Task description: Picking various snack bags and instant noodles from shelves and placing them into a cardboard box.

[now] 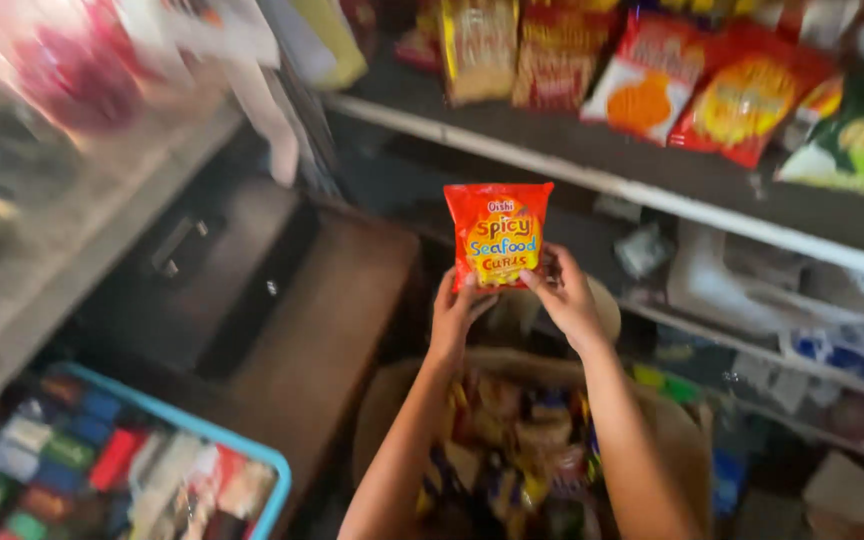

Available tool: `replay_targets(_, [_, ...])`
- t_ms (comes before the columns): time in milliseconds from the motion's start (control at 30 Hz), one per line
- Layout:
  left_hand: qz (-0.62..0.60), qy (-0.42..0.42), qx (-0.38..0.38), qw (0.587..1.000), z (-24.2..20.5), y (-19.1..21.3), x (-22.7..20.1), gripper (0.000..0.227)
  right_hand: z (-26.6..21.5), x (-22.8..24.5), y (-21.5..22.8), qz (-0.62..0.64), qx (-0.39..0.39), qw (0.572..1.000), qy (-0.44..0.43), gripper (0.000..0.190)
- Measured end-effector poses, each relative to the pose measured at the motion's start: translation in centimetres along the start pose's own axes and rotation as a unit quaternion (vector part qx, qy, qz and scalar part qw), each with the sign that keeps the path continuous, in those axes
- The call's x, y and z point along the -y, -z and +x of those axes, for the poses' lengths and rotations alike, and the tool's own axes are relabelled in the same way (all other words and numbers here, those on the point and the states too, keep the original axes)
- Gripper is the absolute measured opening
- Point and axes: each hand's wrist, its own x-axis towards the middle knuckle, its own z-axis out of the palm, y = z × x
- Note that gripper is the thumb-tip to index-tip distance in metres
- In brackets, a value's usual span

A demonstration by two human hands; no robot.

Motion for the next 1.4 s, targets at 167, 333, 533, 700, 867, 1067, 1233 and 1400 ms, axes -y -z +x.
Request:
replay_targets(167, [0.067,0.085,-0.057,0.992,-8.4,4.9,14.1,0.048,-11.9,-9.0,6.3,0.013,0.036,0.989,-0.142,0.044])
replay_targets(333, [0.249,0.234,-0.125,0.931,-17.2,8.9,24.4,0.05,-23.0,-19.1,10.0,-0.004,0.04,0.963,-0.267,0.037])
replay_targets(533, [0.165,0.326,-0.126,0.922,-23.9,13.3,34.5,0.059,-30.9,-27.3,12.6,-0.151,0.046,0.942,-0.297,0.04])
replay_targets(700, [0.274,0.305,-0.162,0.897,-24.6,15.1,36.9,0.072,-32.5,-29.7,12.5,-0.202,-0.012,0.93,-0.308,0.048])
replay_targets(867, [0.541,0.13,-0.138,0.819,-22.6,13.6,32.4,0.067,-31.0,-25.3,11.1,-0.233,-0.002,0.94,-0.249,0.047])
replay_targets(1067, [0.338,0.067,-0.003,0.939,-11.3,5.2,16.6,0.04,-19.4,-12.7,7.7,-0.256,0.015,0.966,-0.031,0.03])
replay_targets(1233, [0.321,-0.092,0.117,0.935,-1.3,-3.2,-0.9,0.028,-5.7,3.1,3.8,-0.206,0.009,0.965,0.164,0.026])
replay_targets(1400, [0.436,-0.335,0.138,0.824,8.9,-6.2,-11.8,0.033,5.2,12.6,0.1,-0.333,-0.009,0.899,0.284,0.024])
